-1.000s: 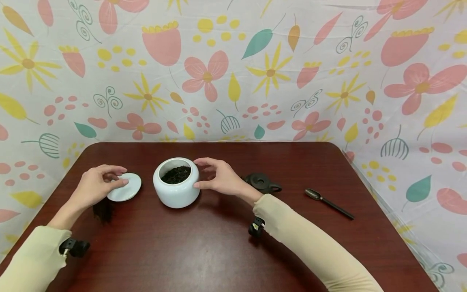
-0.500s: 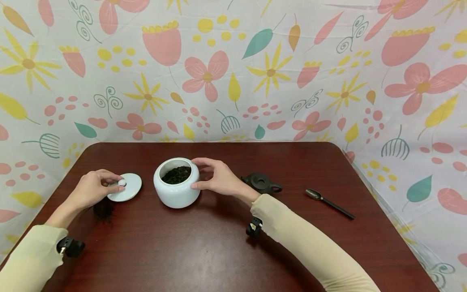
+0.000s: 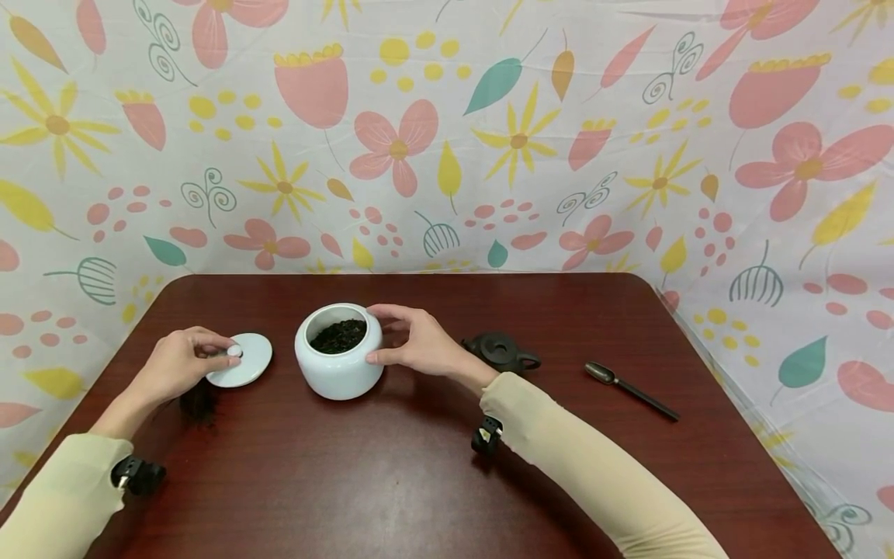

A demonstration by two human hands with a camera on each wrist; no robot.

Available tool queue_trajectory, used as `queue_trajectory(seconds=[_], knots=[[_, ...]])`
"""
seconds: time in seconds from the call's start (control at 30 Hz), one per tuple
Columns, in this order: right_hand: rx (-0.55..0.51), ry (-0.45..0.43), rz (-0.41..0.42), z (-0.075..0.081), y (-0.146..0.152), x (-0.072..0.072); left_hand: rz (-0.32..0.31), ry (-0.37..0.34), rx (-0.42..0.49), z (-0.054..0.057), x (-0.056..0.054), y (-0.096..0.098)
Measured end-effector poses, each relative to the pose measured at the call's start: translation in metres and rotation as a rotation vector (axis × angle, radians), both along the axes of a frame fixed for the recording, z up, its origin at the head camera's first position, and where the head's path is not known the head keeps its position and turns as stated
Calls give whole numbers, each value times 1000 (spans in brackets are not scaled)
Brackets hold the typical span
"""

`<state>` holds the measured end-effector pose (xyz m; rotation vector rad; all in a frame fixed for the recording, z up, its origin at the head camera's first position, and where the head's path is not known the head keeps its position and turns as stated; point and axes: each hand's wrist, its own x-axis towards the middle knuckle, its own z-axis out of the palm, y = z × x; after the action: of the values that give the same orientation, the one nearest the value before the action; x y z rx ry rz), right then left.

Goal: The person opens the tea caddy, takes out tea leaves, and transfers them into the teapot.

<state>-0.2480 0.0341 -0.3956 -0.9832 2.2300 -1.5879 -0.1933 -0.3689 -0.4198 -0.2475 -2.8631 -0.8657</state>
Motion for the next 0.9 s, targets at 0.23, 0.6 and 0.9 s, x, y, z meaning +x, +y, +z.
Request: queue_trajectory(seconds=[0.23,0.6,0.9], knots=[[-5,3,2,-1,0,0,-7,12,-2,0,0,0],[-18,-8,18,-3,0,0,32,29,123,5,7,-1],[-12,-6,10,-3,0,-1,13,6,710,8,11,13]])
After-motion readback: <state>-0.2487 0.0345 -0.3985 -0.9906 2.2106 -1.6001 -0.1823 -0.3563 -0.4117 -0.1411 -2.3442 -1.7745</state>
